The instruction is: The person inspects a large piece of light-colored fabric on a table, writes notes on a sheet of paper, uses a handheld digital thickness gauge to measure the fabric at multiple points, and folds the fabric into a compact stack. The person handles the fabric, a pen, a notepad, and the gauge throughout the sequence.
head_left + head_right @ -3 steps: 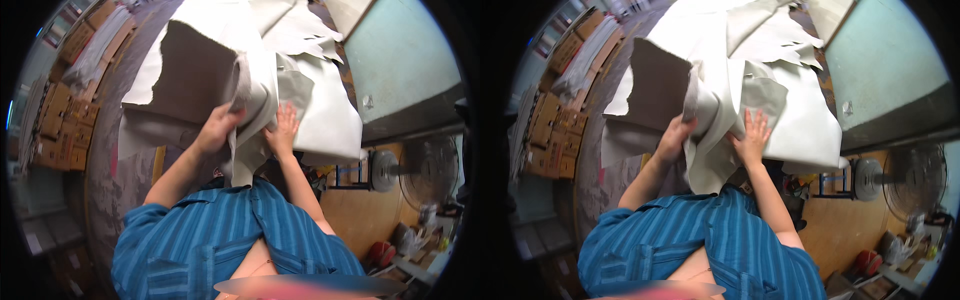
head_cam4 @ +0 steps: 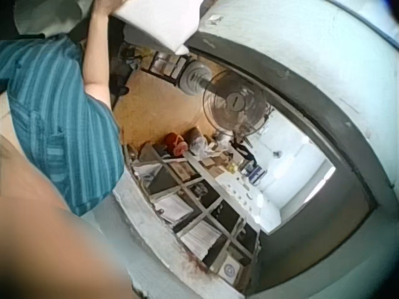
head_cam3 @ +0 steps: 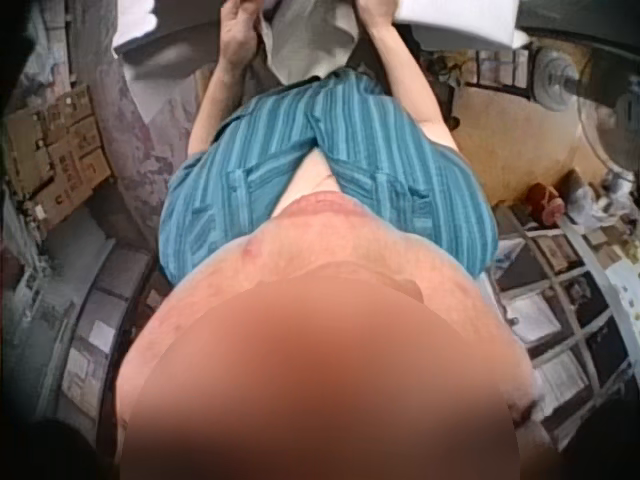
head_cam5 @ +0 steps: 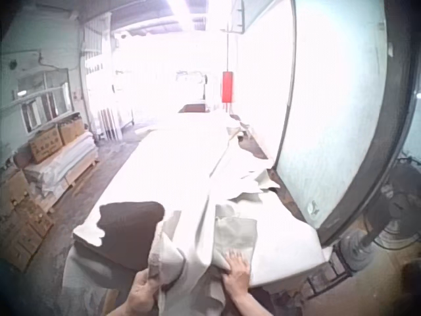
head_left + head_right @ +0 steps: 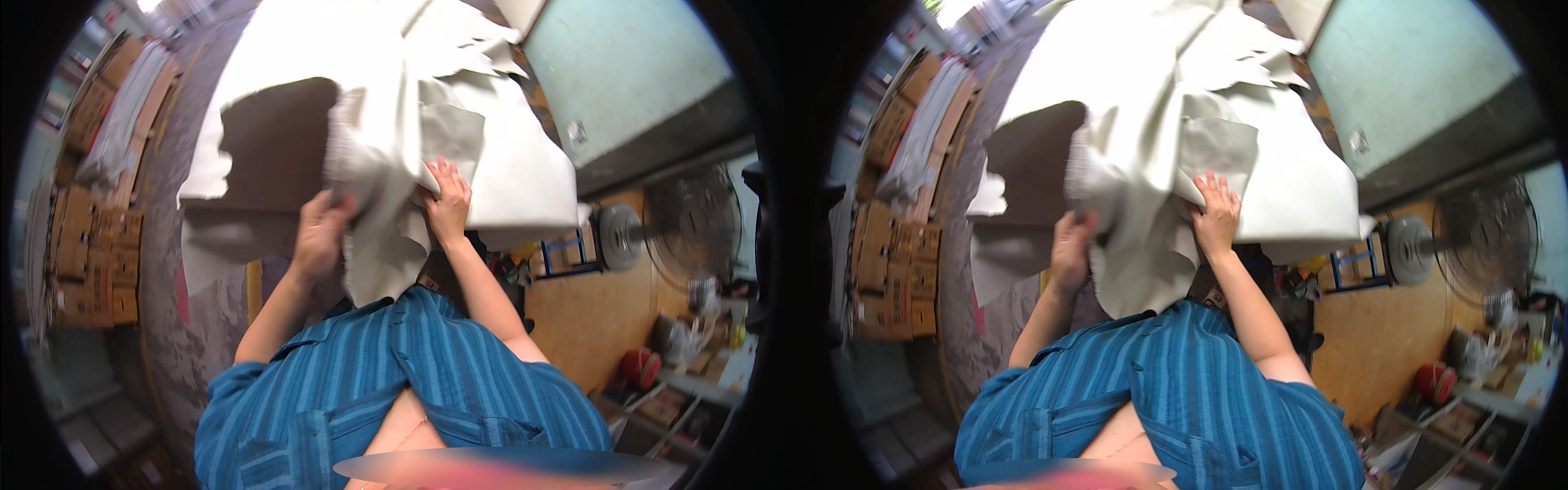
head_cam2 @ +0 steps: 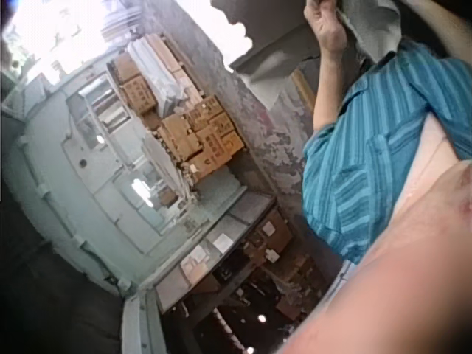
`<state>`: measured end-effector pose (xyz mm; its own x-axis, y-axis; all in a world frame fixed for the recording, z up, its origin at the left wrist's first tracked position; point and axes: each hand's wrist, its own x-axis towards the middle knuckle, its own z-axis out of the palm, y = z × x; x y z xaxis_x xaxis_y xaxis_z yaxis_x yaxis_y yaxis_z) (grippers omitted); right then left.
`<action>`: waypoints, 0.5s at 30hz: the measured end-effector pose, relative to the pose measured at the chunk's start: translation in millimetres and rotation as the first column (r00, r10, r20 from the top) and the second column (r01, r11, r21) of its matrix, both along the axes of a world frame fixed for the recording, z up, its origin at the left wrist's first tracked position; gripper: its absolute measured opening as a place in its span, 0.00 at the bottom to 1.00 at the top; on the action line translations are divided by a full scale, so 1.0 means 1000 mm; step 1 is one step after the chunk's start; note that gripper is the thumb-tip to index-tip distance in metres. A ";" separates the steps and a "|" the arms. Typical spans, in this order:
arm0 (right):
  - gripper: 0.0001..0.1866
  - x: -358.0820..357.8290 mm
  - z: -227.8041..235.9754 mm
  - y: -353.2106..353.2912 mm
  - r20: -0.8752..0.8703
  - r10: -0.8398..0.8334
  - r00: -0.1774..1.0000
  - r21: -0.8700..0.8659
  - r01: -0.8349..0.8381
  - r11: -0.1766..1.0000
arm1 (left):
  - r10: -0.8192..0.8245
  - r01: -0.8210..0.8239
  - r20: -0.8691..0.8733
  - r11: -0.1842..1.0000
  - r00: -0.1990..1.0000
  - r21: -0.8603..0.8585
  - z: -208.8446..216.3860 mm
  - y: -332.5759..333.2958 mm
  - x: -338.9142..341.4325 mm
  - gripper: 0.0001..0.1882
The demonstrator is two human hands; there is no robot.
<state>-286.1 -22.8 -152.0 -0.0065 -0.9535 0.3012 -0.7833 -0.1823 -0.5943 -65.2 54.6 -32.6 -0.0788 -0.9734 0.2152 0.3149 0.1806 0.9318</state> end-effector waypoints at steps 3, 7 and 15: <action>0.18 -0.037 0.002 0.003 0.494 -0.115 0.862 0.029 0.116 0.993 | 0.229 -0.194 -0.152 0.957 0.961 0.215 -0.016 -0.016 0.054 0.25; 0.29 -0.117 -0.001 0.028 0.837 -0.235 0.495 0.165 0.182 0.969 | 0.541 -0.489 -0.130 0.822 0.831 0.292 -0.017 -0.041 0.178 0.31; 0.51 -0.335 -0.070 0.037 0.727 -0.636 0.259 0.259 0.755 0.603 | 0.816 -0.829 0.350 0.253 0.460 0.499 -0.088 -0.035 0.359 0.30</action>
